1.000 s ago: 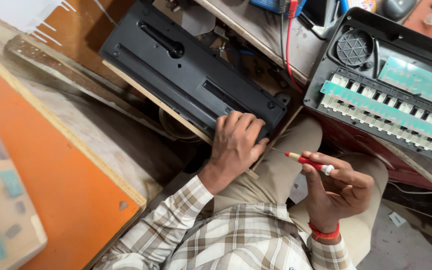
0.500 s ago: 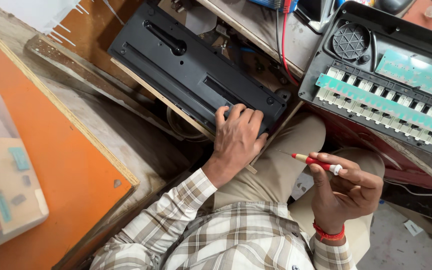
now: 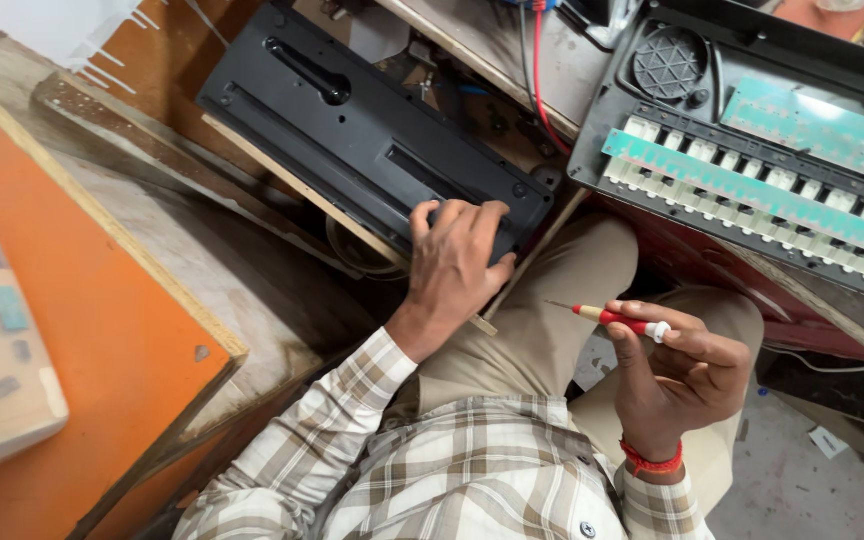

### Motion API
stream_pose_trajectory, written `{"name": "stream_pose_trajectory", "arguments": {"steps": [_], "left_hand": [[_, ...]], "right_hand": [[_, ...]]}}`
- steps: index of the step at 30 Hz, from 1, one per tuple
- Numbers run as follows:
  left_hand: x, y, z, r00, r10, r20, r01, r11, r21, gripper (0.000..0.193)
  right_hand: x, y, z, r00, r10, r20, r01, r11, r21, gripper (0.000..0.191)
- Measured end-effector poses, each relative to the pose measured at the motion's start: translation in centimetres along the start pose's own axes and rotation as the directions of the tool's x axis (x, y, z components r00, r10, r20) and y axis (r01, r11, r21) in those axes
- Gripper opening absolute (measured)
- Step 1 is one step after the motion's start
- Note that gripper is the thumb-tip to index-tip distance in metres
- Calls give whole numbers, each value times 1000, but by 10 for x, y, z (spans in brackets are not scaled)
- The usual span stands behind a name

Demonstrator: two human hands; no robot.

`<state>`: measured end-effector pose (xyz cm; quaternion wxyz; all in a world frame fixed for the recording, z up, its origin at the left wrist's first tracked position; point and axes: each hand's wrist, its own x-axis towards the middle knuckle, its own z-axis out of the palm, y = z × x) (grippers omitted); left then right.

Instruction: The person uses a red test pen to probe contacts on the keyboard's circuit board and then reassembles the keyboard by placing the casing back on and securing it.

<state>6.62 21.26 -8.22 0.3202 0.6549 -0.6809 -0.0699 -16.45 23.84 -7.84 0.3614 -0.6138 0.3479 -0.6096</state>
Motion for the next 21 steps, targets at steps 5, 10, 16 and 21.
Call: {"name": "stream_pose_trajectory", "arguments": {"steps": [5, 10, 16, 21], "left_hand": [[2, 1, -1, 1000, -6, 2, 6, 1000, 17, 59], [4, 6, -8, 999, -24, -37, 23, 999, -34, 60], [6, 15, -23, 997, -14, -74, 12, 1000, -29, 60], [7, 21, -26, 998, -21, -62, 20, 1000, -15, 59]], "right_hand": [[0, -2, -3, 999, 34, -15, -34, 999, 12, 40], [6, -4, 0, 999, 53, -7, -52, 997, 56, 40], [17, -1, 4, 990, 141, 7, -141, 980, 143, 19], [32, 17, 8, 834, 546, 74, -541, 837, -78, 22]]}}
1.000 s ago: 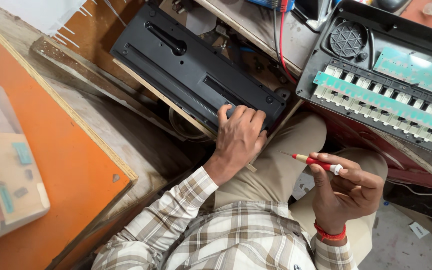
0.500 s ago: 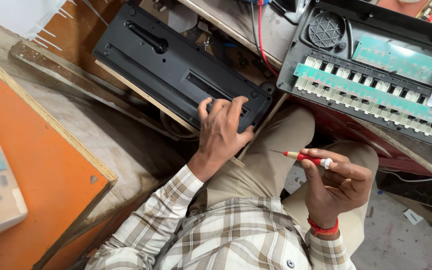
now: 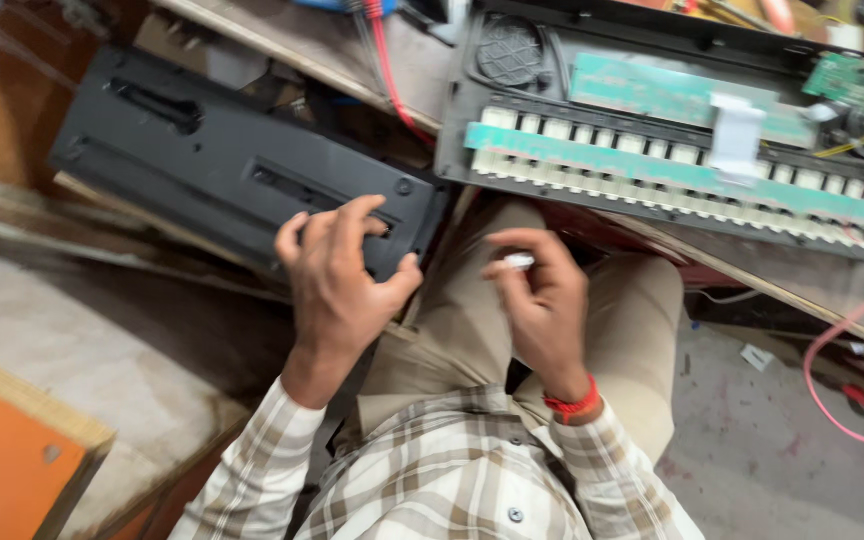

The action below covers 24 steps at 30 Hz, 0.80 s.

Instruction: The person uses a red test pen to probe contacts on the keyboard's circuit board and then reassembles the keyboard by placing the casing back on and securing it.

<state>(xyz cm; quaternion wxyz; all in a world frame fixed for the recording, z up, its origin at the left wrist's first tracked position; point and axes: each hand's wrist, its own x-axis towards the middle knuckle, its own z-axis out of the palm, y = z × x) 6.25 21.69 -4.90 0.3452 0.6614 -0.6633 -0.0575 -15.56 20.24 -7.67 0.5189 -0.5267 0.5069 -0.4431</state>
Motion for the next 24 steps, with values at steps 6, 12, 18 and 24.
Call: {"name": "stream_pose_trajectory", "arguments": {"steps": [6, 12, 18, 24], "left_hand": [[0, 2, 5, 999, 4, 39, -5, 1000, 31, 61], [-5, 0, 18, 997, -20, 75, 15, 998, 60, 60], [-12, -8, 33, 993, -21, 120, 8, 994, 109, 59], [-16, -12, 43, 988, -16, 151, -4, 992, 130, 59]], "right_hand": [[5, 8, 28, 972, -42, 229, 42, 999, 6, 42], [1, -6, 21, 925, 81, 371, -34, 991, -131, 58], [2, -27, 7, 941, 46, 335, 34, 973, -227, 44], [-6, -44, -46, 977, -180, 115, 200, 958, -204, 21]]}}
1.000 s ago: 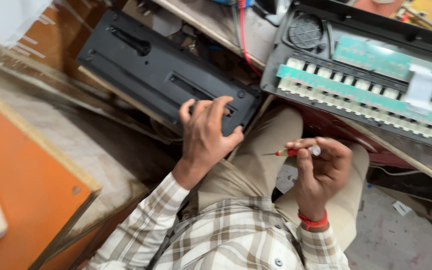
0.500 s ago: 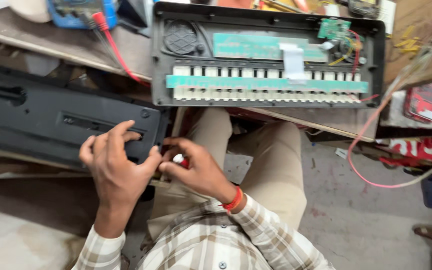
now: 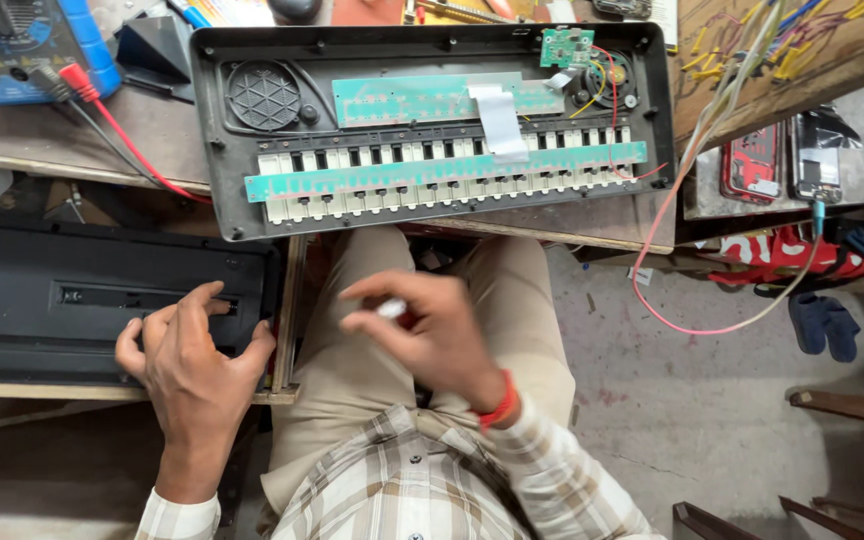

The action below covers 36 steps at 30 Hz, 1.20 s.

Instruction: The person uses a red test pen to probe contacts on the keyboard's circuit board and then reassembles the keyboard by placing the casing back on and securing it.

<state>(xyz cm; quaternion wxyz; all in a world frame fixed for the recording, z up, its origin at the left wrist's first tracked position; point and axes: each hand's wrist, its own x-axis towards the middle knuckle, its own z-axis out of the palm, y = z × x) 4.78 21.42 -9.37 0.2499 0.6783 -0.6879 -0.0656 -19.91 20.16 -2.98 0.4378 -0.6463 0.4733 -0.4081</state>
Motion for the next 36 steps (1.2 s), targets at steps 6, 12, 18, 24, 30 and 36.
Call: {"name": "stream_pose_trajectory", "arguments": {"steps": [6, 12, 18, 24, 30, 36], "left_hand": [[-1, -2, 0, 1000, 9, 4, -9, 1000, -12, 58], [0, -1, -1, 1000, 6, -11, -6, 1000, -15, 56], [1, 1, -2, 1000, 0, -2, 0, 1000, -14, 56], [1, 2, -4, 1000, -6, -1, 6, 1000, -17, 57], [1, 2, -5, 1000, -12, 4, 12, 1000, -15, 57], [1, 3, -5, 1000, -14, 0, 14, 1000, -18, 55]], "right_hand": [[3, 2, -113, 779, -372, -505, 20, 819, -573, 8], [15, 5, -184, 791, -346, -505, -124, 718, -685, 16], [40, 12, -187, 844, -221, -488, -216, 694, -687, 19], [54, 2, -188, 858, -233, -457, -42, 856, -515, 16], [69, -29, -198, 876, -204, -436, 97, 962, -255, 22], [74, -69, -193, 887, -153, -436, 98, 984, -146, 15]]}}
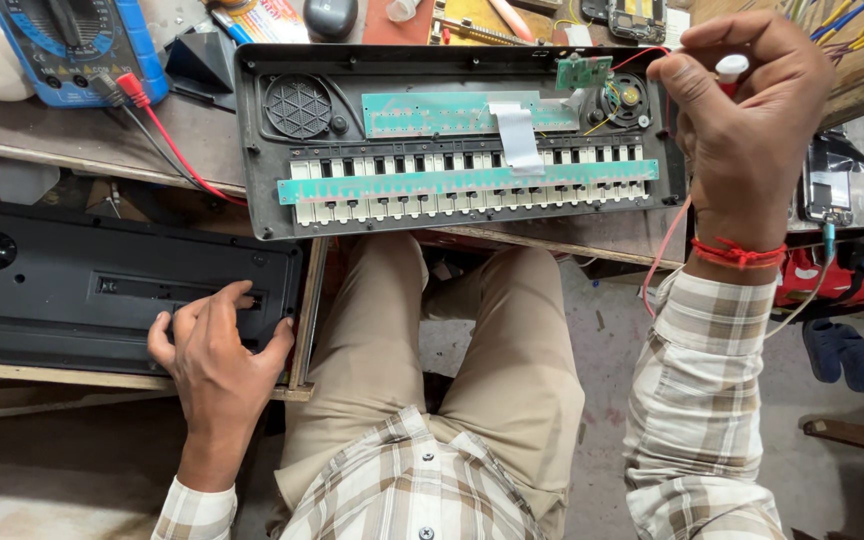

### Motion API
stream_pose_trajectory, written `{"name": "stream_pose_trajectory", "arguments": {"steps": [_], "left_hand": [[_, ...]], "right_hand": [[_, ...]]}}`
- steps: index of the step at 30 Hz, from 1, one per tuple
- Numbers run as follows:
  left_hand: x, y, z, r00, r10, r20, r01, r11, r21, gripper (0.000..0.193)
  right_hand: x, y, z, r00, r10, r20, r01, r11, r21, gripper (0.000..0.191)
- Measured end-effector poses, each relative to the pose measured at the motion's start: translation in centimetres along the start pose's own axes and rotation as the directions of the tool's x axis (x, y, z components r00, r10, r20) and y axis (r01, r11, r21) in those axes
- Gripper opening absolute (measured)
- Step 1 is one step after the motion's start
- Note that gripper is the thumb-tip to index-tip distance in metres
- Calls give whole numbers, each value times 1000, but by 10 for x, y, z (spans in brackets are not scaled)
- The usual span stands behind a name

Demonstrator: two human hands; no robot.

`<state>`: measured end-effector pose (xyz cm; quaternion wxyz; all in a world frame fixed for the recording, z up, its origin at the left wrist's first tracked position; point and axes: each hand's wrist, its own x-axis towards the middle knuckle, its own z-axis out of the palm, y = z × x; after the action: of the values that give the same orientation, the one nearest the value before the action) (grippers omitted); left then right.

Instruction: The person uses a red test pen to probe contacts on the keyboard's circuit board and then reassembles the keyboard by placing the casing back on and securing it.

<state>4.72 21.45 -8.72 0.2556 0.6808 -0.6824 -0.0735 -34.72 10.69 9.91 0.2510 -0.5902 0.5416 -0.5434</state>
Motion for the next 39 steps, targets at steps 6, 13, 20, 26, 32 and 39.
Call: {"name": "stream_pose_trajectory", "arguments": {"steps": [6, 13, 20, 26, 32, 39], "left_hand": [[0, -1, 0, 1000, -2, -5, 2, 1000, -11, 55], [-1, -3, 1, 1000, 2, 0, -2, 1000, -12, 55], [-1, -5, 3, 1000, 11, -20, -12, 1000, -21, 53], [-1, -6, 4, 1000, 7, -10, -7, 1000, -6, 52], [-1, -7, 4, 999, 19, -27, -19, 1000, -8, 53], [-1, -8, 4, 999, 12, -30, -12, 1000, -2, 52]], "right_hand": [[3, -13, 9, 998, 5, 70, -4, 1000, -10, 13], [20, 17, 8, 943, -237, 233, 321, 830, -456, 10], [16, 71, 0, 993, -84, 84, 119, 690, -714, 16], [21, 107, 1, 972, -218, 86, 202, 593, -780, 27], [27, 103, 2, 983, -164, 86, 185, 865, -467, 23], [37, 92, 8, 991, 107, 80, -120, 976, 181, 22]]}}
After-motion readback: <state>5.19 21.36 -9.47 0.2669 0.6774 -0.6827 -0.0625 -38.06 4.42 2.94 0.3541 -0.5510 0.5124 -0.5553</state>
